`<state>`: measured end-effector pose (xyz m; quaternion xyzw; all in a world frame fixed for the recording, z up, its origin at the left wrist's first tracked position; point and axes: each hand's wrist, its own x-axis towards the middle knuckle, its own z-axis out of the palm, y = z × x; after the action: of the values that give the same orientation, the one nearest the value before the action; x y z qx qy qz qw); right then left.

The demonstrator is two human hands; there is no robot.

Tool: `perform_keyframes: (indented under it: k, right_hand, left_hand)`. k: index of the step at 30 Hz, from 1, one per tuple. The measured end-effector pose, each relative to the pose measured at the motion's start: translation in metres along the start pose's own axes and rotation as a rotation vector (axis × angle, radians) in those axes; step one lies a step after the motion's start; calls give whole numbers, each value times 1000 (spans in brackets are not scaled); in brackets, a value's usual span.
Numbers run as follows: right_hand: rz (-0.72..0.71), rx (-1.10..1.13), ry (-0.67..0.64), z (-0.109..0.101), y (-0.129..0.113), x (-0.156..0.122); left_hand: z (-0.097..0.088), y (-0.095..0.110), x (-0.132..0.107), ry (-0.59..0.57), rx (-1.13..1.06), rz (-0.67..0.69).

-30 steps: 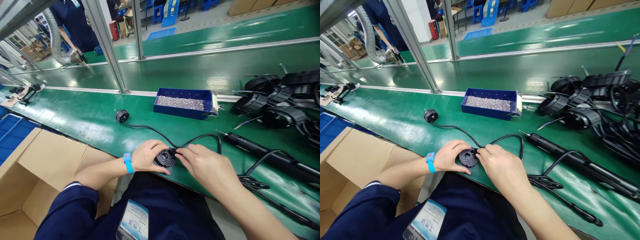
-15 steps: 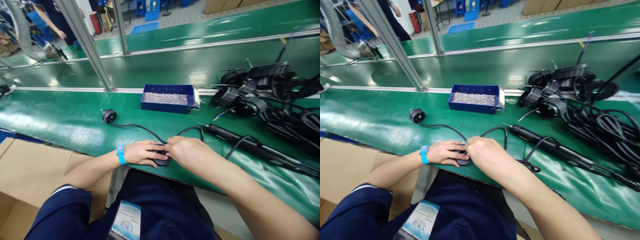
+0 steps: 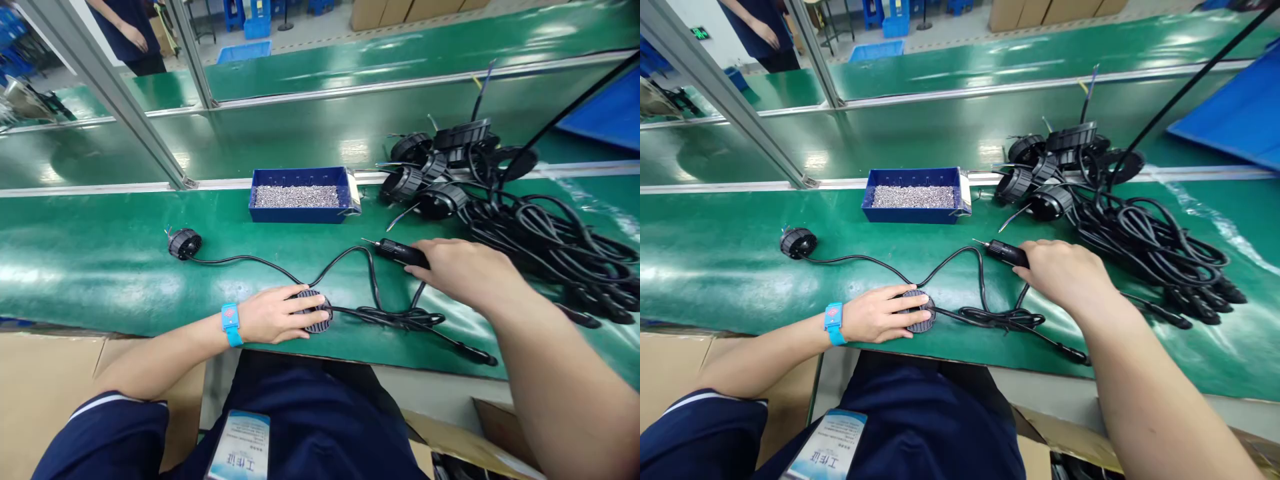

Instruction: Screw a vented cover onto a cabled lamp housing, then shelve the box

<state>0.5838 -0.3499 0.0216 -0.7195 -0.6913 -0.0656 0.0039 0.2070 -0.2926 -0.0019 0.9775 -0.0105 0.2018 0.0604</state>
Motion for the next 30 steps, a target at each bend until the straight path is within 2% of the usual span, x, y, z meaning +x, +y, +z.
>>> perform_keyframes:
  k: [2, 4, 7, 8, 10, 12, 16, 19, 22, 24, 27, 30]
  right_hand:
    - [-21, -29, 20, -4, -6, 0]
    - [-11, -25, 142, -17, -13, -4]
    - [160, 44, 432, -46, -21, -18]
    - [232, 66, 484, -56, -24, -24]
    - [320, 72, 472, -69, -26, -35]
    - [317, 23, 384, -74, -28, -40]
    - [139, -114, 315, -55, -37, -31]
    - [8, -27, 352, -31, -52, -21]
    - [27, 48, 419, -17, -56, -27]
    - [150, 62, 508, -13, -42, -42]
    - [401, 63, 612, -12, 1, -70]
    - [521, 54, 532, -9, 51, -83]
  left_hand:
    - [3, -1, 2, -6, -13, -4]
    - [4, -3, 2, -14, -38, -5]
    - [7, -4, 4, -38, -79, 7]
    - [7, -4, 5, -38, -79, 5]
    - [8, -4, 8, -21, -53, 3]
    - [9, -4, 11, 19, -15, 13]
    - [7, -6, 16, 89, -1, 62]
    - [5, -6, 17, 77, -8, 49]
    - [4, -5, 17, 74, 7, 21]
    - [4, -5, 17, 92, 15, 29]
    - [4, -4, 19, 114, 18, 35]
    - [5, -4, 19, 128, 22, 33]
